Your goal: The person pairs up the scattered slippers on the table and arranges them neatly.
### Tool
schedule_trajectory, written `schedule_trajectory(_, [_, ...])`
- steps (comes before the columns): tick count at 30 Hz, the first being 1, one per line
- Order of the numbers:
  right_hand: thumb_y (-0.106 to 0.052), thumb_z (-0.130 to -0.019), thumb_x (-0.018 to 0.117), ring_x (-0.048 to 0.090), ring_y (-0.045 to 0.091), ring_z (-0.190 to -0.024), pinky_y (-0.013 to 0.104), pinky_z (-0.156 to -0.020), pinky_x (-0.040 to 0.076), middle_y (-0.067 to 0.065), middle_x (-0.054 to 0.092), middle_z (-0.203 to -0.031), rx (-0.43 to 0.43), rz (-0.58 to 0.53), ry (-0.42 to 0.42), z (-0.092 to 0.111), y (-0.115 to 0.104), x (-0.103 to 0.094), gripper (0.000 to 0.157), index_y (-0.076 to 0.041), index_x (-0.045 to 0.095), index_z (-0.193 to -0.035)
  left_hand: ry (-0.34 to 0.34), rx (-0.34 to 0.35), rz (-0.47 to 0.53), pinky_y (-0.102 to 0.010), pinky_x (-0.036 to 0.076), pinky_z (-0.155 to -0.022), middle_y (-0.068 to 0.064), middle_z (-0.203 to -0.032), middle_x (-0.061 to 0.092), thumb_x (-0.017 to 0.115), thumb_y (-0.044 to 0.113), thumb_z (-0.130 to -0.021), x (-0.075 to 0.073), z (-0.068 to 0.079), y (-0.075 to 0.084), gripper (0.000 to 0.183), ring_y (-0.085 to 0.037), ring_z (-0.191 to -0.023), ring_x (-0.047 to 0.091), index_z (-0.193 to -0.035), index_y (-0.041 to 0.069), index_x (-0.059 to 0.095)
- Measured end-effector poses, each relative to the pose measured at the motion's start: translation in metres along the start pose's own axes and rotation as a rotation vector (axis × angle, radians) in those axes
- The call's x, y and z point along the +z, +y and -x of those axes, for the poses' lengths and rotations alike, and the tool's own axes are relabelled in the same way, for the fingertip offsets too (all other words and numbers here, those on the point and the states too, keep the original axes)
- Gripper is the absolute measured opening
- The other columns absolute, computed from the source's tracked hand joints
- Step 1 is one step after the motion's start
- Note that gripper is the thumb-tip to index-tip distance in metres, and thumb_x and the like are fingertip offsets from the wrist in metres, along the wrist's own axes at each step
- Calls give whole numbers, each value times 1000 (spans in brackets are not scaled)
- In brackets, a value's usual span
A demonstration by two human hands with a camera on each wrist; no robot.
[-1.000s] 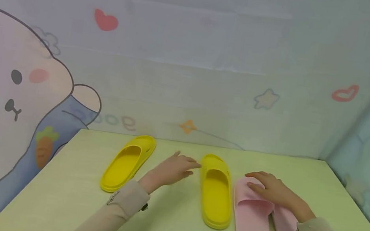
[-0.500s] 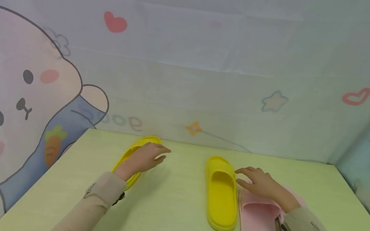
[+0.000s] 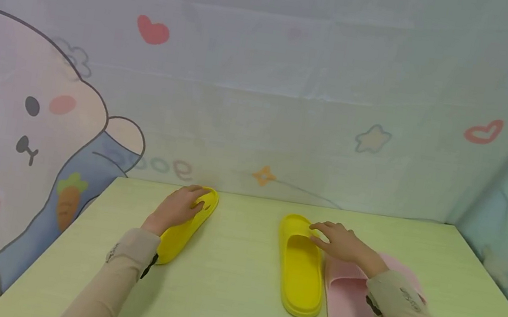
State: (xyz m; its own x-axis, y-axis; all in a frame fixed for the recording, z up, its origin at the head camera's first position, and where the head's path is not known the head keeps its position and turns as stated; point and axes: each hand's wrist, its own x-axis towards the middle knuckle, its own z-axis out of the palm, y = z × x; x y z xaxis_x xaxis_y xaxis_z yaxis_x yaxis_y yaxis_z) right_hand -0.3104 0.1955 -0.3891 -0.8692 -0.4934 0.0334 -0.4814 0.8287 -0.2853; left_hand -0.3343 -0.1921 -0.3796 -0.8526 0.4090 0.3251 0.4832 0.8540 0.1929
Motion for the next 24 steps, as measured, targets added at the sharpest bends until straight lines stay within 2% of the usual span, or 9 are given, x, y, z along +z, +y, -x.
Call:
schedule_trajectory(3, [-35,-93,43,46,43,-110,71,-84,28,20,51,-124,-10,-4,3,-4,-4,3,42,-8,50,-124,-16,-30,8,-46,42,-92,-18,-120,55,53,16,-88,0,3,-7,37,-35,-108,53,-123,3,52])
schedule_trajectory(8, [-29,-92,45,48,41,-107,68,-83,31,19,51,-124,-48,16,31,-5,-14,12,38,-7,49,-123,-80,-71,16,-47,42,-92,-19,-119,56,49,21,-91,0,12,-14,36,-36,-105,54,-121,3,54])
schedule_trajectory(15, [-27,-91,49,49,38,-106,64,-84,33,17,50,-126,-82,38,79,-2,-25,23,40,-10,46,-127,-108,-48,8,-46,41,-92,-16,-115,59,49,21,-91,2,21,-23,31,-34,-105,55,-115,3,58])
schedule_trajectory(20, [-26,-90,50,49,39,-106,61,-82,37,18,48,-127,-100,90,93,1,-31,26,43,-10,43,-129,-130,-51,53,-47,39,-94,-18,-119,55,49,18,-91,4,23,-26,33,-35,-109,52,-118,2,55])
schedule_trajectory(24, [-26,-89,51,49,40,-106,60,-81,38,18,47,-128,-95,138,105,4,-35,25,46,-8,42,-130,-128,-28,78,-46,42,-92,-18,-116,55,51,15,-89,5,23,-26,30,-33,-105,53,-116,3,56])
